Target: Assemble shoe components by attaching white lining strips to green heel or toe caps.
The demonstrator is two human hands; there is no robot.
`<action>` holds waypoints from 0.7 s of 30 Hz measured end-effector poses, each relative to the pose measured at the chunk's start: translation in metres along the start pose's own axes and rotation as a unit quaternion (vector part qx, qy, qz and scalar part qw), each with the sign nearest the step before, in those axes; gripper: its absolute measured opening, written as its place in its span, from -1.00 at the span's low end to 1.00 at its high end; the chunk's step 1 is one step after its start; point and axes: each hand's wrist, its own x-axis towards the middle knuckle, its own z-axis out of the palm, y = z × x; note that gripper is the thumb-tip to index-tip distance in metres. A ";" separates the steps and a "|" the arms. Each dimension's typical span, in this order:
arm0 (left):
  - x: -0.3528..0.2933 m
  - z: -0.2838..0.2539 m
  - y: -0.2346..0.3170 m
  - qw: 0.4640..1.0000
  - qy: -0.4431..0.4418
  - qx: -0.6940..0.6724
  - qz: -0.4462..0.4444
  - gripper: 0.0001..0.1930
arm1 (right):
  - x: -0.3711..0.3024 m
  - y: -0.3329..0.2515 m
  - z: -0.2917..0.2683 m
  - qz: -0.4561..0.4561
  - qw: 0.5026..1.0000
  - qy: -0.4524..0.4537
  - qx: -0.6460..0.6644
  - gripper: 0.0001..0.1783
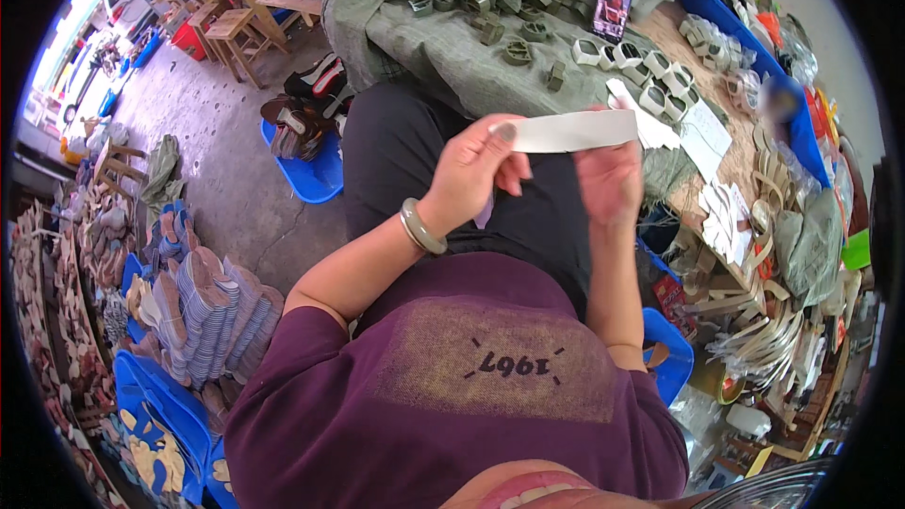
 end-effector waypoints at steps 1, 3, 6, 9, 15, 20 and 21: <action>0.003 0.002 -0.007 0.999 -0.024 -0.023 -0.011 -0.68 | -0.009 0.017 0.003 0.065 0.996 -0.042 -0.037 -0.12; 0.006 -0.002 -0.017 0.995 -0.086 0.041 -0.024 -0.71 | -0.016 0.034 0.009 0.101 0.981 -0.065 -0.155 -0.31; 0.029 -0.030 -0.024 0.993 -0.074 0.072 -0.054 -0.72 | 0.008 0.033 0.000 0.074 0.963 0.051 -0.253 -0.51; 0.084 -0.093 -0.046 0.990 0.041 0.137 0.017 -0.71 | 0.030 0.028 -0.022 0.046 0.957 0.103 -0.269 -0.59; 0.179 -0.190 -0.059 0.867 0.234 0.402 0.178 -0.73 | 0.066 0.041 -0.057 0.006 0.885 0.095 -0.457 -0.77; 0.218 -0.238 -0.054 0.804 0.279 0.495 0.172 -0.65 | 0.077 0.048 -0.078 0.021 0.871 0.124 -0.476 -0.71; 0.228 -0.241 -0.051 0.793 0.289 0.507 0.172 -0.60 | 0.078 0.048 -0.081 0.023 0.869 0.125 -0.479 -0.71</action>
